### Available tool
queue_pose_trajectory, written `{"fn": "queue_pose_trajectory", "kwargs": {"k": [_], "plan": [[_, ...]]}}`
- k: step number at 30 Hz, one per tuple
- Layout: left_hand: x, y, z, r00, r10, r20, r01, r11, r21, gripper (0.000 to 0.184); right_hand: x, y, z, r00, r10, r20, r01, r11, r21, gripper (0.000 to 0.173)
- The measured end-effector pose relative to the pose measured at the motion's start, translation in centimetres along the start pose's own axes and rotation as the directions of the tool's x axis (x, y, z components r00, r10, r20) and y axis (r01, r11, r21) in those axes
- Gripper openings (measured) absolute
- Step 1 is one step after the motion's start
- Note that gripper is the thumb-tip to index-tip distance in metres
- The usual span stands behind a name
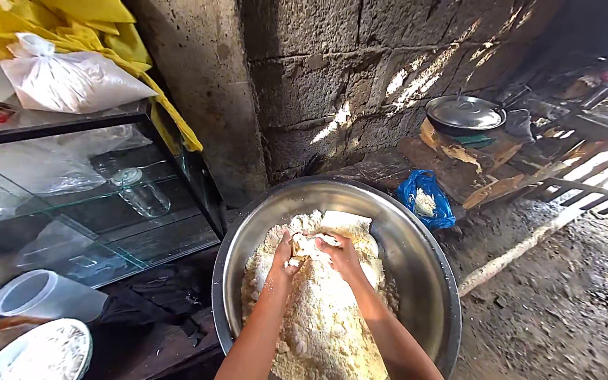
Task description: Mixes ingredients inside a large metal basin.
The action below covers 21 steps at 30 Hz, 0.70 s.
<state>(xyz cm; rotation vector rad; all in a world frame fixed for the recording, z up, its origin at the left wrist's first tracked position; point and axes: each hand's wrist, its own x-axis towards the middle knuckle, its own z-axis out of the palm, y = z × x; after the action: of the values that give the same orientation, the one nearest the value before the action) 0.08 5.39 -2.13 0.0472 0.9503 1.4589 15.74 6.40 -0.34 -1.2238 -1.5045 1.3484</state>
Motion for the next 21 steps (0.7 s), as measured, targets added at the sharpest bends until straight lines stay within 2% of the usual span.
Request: {"fn": "queue_pose_trajectory", "kwargs": {"k": [3,5,8,11,12,14,15,17,19,21], "plan": [[-0.7,0.7,0.1,0.997,-0.062,0.043,0.063,0.998,-0.010,0.053,0.9,0.9,-0.9,0.980,-0.051,-0.193,0.050,0.999,-0.006,0.037],[-0.6,0.9,-0.1,0.991,-0.068,0.115,0.071,0.997,-0.025,0.054,1.3,1.2,-1.3,0.945,-0.042,-0.324,0.044,0.999,-0.001,0.043],[-0.5,1.1,-0.4,0.974,-0.041,0.221,0.048,0.998,-0.027,0.070,0.7,-0.2,-2.1,0.930,-0.003,-0.367,-0.006,1.000,-0.022,0.042],[-0.8,1.2,-0.1,0.967,0.009,0.254,0.026,0.991,-0.134,0.078,0.0,-1.3,-2.7,0.975,-0.013,-0.220,0.012,1.000,-0.005,0.049],[-1.0,1.3,0.0,0.965,0.026,0.259,0.026,0.980,-0.195,0.078,0.1,-0.9,-2.8,0.986,-0.072,-0.147,0.068,0.997,-0.034,0.044],[-0.7,1.4,0.1,0.961,0.062,0.268,0.020,0.957,-0.290,0.077,0.9,0.4,-2.7,0.960,-0.279,0.011,0.276,0.944,-0.181,0.027],[-0.7,1.4,0.0,0.957,0.066,0.281,0.029,0.947,-0.321,0.076,1.0,0.6,-2.5,0.933,-0.350,0.089,0.361,0.900,-0.243,0.024],[-0.7,1.5,0.0,0.954,0.066,0.291,0.042,0.936,-0.350,0.075,0.7,0.5,-1.6,0.897,-0.390,0.208,0.438,0.846,-0.305,0.034],[-1.0,1.5,0.2,0.956,0.065,0.287,0.039,0.938,-0.344,0.076,0.2,0.5,-0.4,0.896,-0.357,0.264,0.434,0.831,-0.348,0.047],[-1.0,1.3,0.2,0.950,0.076,0.303,0.025,0.949,-0.314,0.076,-0.3,0.6,0.6,0.915,-0.348,0.206,0.403,0.826,-0.394,0.038]]}}
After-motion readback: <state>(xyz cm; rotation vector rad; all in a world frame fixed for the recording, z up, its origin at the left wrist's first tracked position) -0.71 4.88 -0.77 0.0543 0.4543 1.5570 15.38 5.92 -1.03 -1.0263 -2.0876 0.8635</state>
